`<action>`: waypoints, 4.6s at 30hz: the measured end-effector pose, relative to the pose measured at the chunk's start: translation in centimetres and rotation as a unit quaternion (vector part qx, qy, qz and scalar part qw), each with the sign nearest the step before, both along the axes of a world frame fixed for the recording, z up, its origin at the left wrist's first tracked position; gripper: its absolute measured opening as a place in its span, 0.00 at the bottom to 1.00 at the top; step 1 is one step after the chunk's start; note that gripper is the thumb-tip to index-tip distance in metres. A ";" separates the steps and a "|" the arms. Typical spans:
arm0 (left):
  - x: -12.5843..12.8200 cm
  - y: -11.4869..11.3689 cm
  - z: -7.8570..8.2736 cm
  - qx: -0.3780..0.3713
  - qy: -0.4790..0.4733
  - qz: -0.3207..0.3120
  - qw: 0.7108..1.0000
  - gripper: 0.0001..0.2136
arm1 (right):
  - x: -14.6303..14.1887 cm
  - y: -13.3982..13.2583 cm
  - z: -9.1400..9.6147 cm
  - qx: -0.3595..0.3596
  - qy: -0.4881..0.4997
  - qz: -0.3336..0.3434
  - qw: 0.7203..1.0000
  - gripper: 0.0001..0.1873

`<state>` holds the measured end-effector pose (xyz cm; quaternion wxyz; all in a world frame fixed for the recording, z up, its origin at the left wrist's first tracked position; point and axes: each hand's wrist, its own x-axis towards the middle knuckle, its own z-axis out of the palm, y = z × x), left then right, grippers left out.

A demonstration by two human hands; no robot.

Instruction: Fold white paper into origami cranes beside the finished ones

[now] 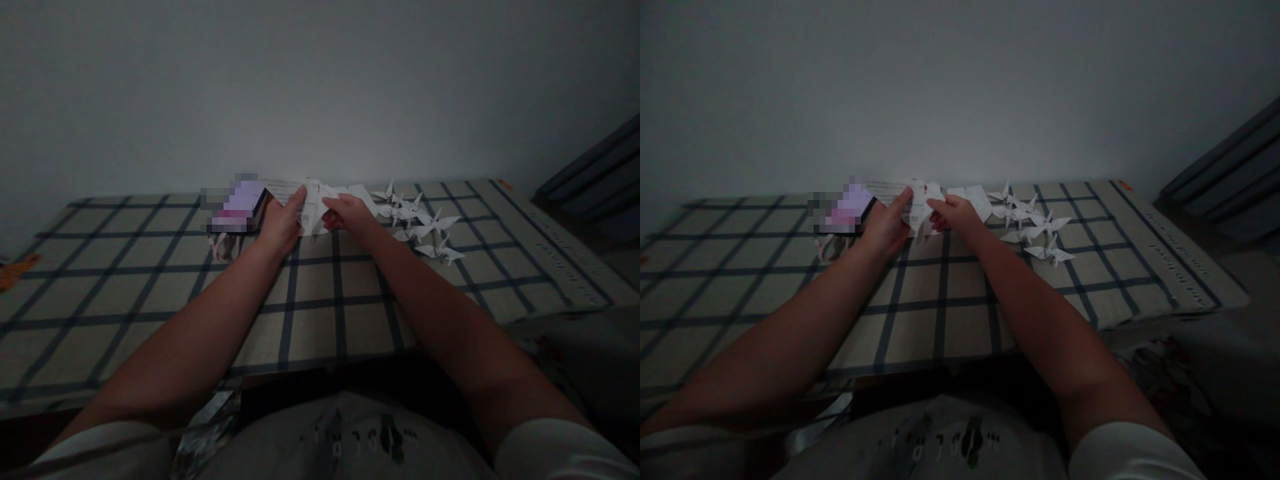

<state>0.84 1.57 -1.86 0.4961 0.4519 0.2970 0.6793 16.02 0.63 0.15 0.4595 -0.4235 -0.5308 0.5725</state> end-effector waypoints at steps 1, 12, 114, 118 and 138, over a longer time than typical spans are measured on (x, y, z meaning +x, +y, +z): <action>0.0 0.0 0.0 -0.001 0.005 -0.005 1.000 0.20 | 0.0 0.1 -0.2 0.002 0.004 -0.005 1.000 0.09; -0.7 0.8 -1.1 -0.001 0.102 -0.001 0.995 0.25 | 0.6 1.6 -1.9 0.076 0.024 -0.033 0.996 0.11; -0.6 0.1 -0.3 -0.103 0.152 0.048 0.982 0.15 | 0.7 1.1 -0.6 0.047 -0.052 -0.100 0.992 0.15; -0.6 0.3 0.2 -0.115 0.107 0.074 0.985 0.13 | 1.3 1.6 -0.7 0.052 -0.050 -0.159 0.985 0.14; -0.6 0.5 -0.8 -0.125 0.150 0.021 0.981 0.14 | 3.7 0.6 -0.3 0.207 -0.594 -0.117 0.769 0.18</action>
